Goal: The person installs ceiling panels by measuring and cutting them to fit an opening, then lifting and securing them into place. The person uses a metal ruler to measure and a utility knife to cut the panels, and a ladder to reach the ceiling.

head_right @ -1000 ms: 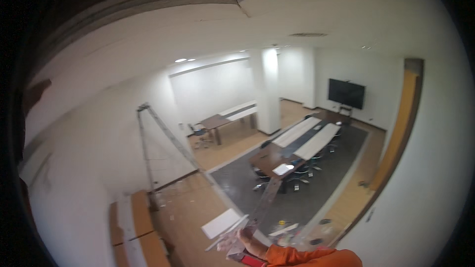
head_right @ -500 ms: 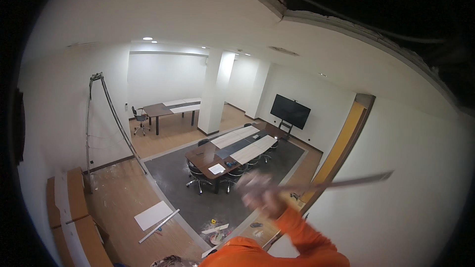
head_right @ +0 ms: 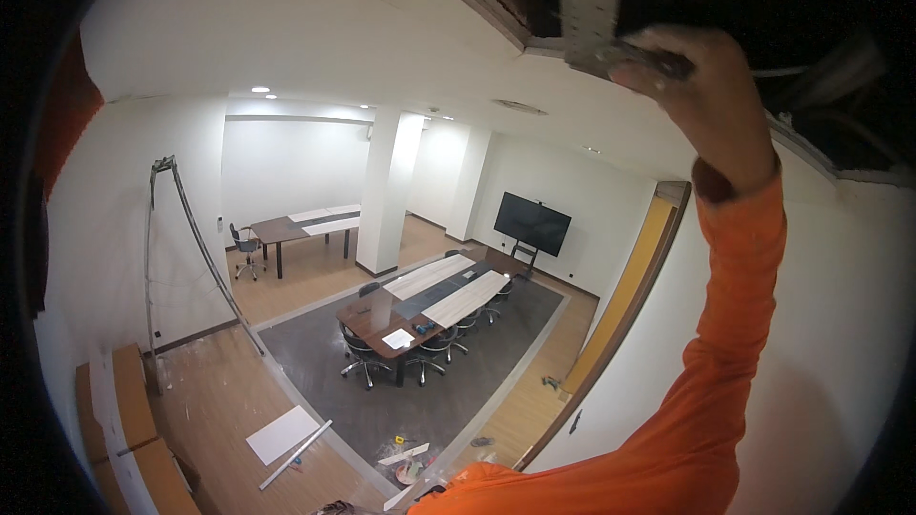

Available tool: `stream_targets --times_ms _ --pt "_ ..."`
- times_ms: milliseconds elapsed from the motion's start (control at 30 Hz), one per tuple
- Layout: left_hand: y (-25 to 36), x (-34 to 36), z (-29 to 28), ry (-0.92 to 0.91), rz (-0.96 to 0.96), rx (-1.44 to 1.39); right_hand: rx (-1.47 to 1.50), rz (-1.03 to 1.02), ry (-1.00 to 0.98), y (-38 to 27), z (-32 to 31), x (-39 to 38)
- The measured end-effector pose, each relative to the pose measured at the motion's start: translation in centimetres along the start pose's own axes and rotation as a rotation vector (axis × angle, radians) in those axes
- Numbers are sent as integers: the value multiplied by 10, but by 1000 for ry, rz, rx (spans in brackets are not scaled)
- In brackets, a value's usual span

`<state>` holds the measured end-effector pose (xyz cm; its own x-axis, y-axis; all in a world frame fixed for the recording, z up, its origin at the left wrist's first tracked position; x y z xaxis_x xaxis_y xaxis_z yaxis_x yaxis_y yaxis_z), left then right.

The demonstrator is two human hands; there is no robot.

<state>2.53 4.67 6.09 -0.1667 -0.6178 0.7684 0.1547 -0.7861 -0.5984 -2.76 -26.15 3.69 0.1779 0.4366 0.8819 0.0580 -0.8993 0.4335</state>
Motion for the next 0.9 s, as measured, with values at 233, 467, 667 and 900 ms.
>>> stream_targets --times_ms 233,467,667,900 --pt "-2 18 36 -158 -53 -9 -59 -206 136 11 28 30" --pt "-14 2 58 -39 -101 -14 -49 -200 142 23 53 25" --pt "-15 -54 50 283 -187 11 -80 -184 103 37 63 26" --pt "-2 -112 53 512 -557 46 13 -213 103 25 68 26"
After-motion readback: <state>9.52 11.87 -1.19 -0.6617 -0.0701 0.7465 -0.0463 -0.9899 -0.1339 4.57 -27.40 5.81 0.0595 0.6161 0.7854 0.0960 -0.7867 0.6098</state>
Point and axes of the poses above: each hand's wrist, its own x-axis towards the middle knuckle, its own z-axis out of the palm, y = z × x, the point moved 9 cm from there along x, towards the middle knuckle, and after that the axes turned 7 degrees about y, right-handed, at the moved point
